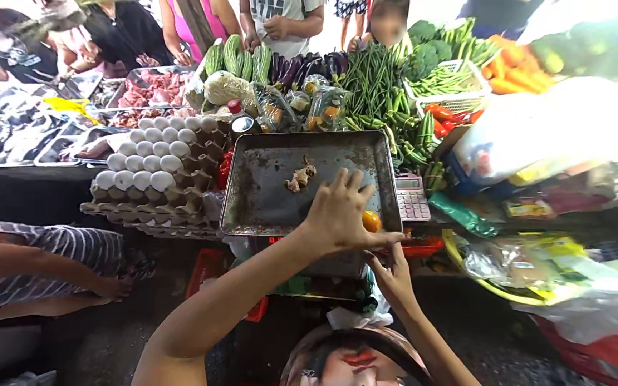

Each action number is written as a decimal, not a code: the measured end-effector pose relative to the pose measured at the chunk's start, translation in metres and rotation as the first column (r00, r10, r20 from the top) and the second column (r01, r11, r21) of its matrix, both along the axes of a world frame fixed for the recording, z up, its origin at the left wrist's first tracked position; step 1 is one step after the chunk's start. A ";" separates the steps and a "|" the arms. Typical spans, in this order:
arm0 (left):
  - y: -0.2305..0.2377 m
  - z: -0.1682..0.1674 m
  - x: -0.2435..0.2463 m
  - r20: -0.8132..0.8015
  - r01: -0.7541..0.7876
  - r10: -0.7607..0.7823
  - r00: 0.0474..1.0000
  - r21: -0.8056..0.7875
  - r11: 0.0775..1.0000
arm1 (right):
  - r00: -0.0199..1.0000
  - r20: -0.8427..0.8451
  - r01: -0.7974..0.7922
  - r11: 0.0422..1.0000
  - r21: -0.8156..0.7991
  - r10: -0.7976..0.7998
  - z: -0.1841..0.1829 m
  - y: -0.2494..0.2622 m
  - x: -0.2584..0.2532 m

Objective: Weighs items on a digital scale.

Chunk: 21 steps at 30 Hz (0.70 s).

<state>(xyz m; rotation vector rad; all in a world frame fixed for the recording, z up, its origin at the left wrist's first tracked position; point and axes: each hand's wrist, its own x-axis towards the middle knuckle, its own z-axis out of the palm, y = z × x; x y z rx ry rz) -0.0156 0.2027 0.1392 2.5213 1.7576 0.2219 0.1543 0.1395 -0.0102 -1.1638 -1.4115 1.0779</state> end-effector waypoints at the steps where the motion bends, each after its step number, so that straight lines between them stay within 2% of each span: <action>1: -0.002 -0.001 0.001 -0.013 0.008 -0.009 1.000 -0.020 1.000 | 1.000 0.002 0.003 1.000 0.001 -0.003 0.000 0.000 0.000; 4: 0.008 -0.008 -0.006 0.014 -0.084 0.085 0.996 -0.028 0.996 | 1.000 0.017 0.003 1.000 -0.006 -0.003 -0.001 0.000 -0.001; 7: 0.025 -0.019 -0.017 0.028 -0.140 0.137 0.990 0.116 0.983 | 0.999 0.039 0.015 1.000 0.012 -0.015 -0.004 0.000 -0.002; 10: 0.035 -0.016 -0.020 0.023 -0.082 0.079 0.997 0.338 0.938 | 0.997 0.072 0.028 0.999 0.047 -0.031 -0.006 0.001 -0.003; 11: 0.037 -0.011 -0.021 0.024 -0.065 0.060 0.998 0.362 0.930 | 0.997 0.073 0.025 0.998 0.049 -0.029 -0.005 0.001 -0.003; 17: 0.039 0.039 -0.023 0.126 -0.118 0.079 0.989 0.337 0.934 | 0.997 0.076 0.006 0.999 0.047 -0.010 -0.002 0.001 -0.002; 21: 0.044 0.048 -0.025 0.184 -0.161 0.113 0.976 0.272 0.949 | 0.997 0.079 0.013 0.999 0.053 -0.017 -0.004 0.001 -0.003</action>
